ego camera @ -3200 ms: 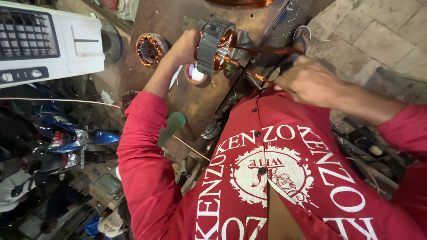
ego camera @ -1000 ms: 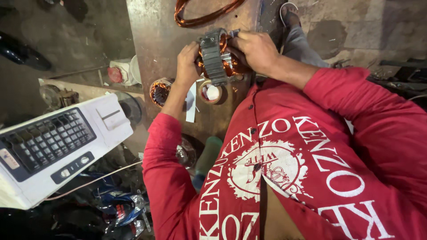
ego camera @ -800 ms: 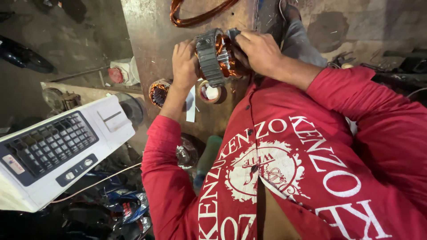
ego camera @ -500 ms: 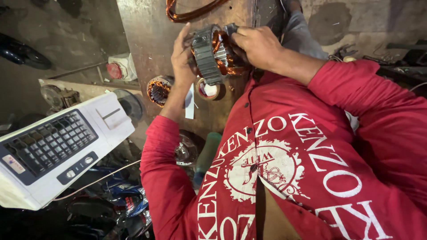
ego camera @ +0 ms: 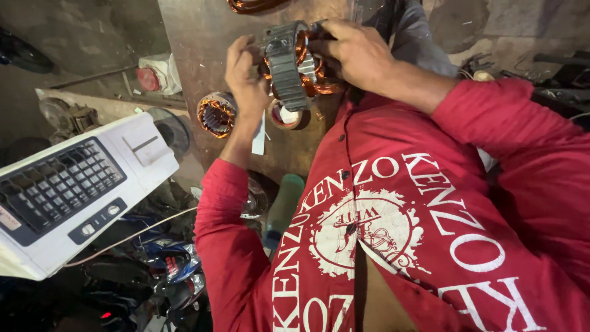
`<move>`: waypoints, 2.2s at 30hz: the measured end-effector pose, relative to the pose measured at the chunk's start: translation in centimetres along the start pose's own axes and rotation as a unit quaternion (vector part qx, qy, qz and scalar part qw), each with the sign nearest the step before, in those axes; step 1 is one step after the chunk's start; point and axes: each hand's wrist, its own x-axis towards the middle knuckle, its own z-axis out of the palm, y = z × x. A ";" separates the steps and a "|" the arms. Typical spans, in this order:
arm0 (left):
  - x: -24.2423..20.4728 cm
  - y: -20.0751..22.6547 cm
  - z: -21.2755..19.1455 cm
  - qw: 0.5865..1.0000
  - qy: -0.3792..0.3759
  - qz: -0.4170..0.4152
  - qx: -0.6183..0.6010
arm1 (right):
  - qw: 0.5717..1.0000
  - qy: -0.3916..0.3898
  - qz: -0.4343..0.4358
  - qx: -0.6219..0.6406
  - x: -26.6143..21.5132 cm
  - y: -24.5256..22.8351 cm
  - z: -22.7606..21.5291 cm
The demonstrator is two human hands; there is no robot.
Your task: The person winds copper wire around a gray motor stator core by hand. They repeatedly wrap the wire, adjust its position, and occasionally wipe the component with a cloth while working at a cluttered workbench.
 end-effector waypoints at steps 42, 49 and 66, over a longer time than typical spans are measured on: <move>1.0 3.1 -0.6 0.940 -0.287 -0.128 -0.129 | 0.976 -0.145 0.137 0.087 -0.5 -2.1 0.1; 1.6 2.8 -1.9 0.946 -0.319 0.050 0.028 | 0.941 -0.210 0.199 0.178 0.2 -0.9 -0.9; -0.1 4.5 -4.0 0.896 -0.366 0.074 0.240 | 0.947 -0.289 0.137 0.013 0.7 -2.6 -1.4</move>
